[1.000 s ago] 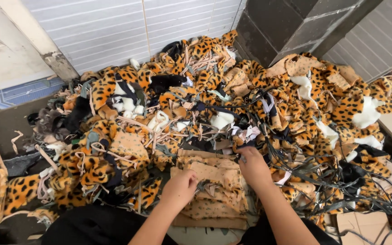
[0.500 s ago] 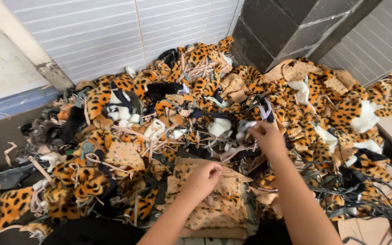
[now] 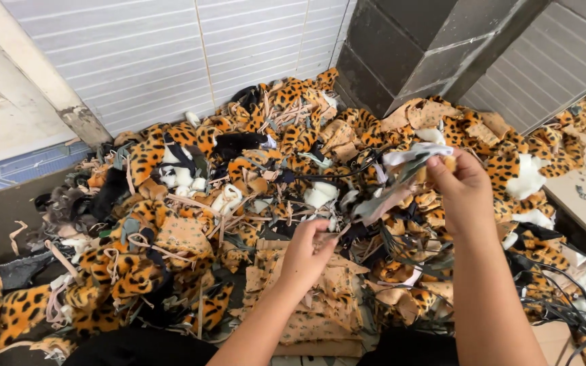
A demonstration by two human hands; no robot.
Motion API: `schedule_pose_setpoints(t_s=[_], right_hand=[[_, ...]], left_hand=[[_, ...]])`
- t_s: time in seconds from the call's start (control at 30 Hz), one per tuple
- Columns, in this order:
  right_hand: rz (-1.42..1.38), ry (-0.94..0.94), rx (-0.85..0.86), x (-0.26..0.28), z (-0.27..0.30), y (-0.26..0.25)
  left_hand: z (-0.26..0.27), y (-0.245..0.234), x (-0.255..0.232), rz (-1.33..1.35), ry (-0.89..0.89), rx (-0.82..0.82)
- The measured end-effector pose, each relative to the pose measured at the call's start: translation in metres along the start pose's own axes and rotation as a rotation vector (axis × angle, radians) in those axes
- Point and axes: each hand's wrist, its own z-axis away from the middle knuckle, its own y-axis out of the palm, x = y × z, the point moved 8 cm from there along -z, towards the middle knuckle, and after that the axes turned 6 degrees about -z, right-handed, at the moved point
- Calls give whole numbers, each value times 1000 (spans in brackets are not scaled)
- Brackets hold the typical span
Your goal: Sorting and stacking leopard-print fabric scraps from a large pile onto a cardboard sheet
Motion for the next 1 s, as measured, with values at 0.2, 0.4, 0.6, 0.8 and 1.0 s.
schedule_pose_setpoints(t_s=[0.2, 0.4, 0.6, 0.8, 1.0], right_hand=[[-43, 142, 126, 21, 66, 63], [-195, 248, 163, -48, 87, 77], [-143, 576, 158, -148, 124, 70], [5, 695, 324, -178, 143, 73], [-213, 777, 593, -94, 153, 67]], left_hand=[[24, -32, -130, 245, 235, 158], [-3, -24, -70, 331, 80, 254], [-4, -36, 44, -53, -90, 253], [28, -34, 90, -311, -123, 267], [70, -30, 6, 110, -350, 463]])
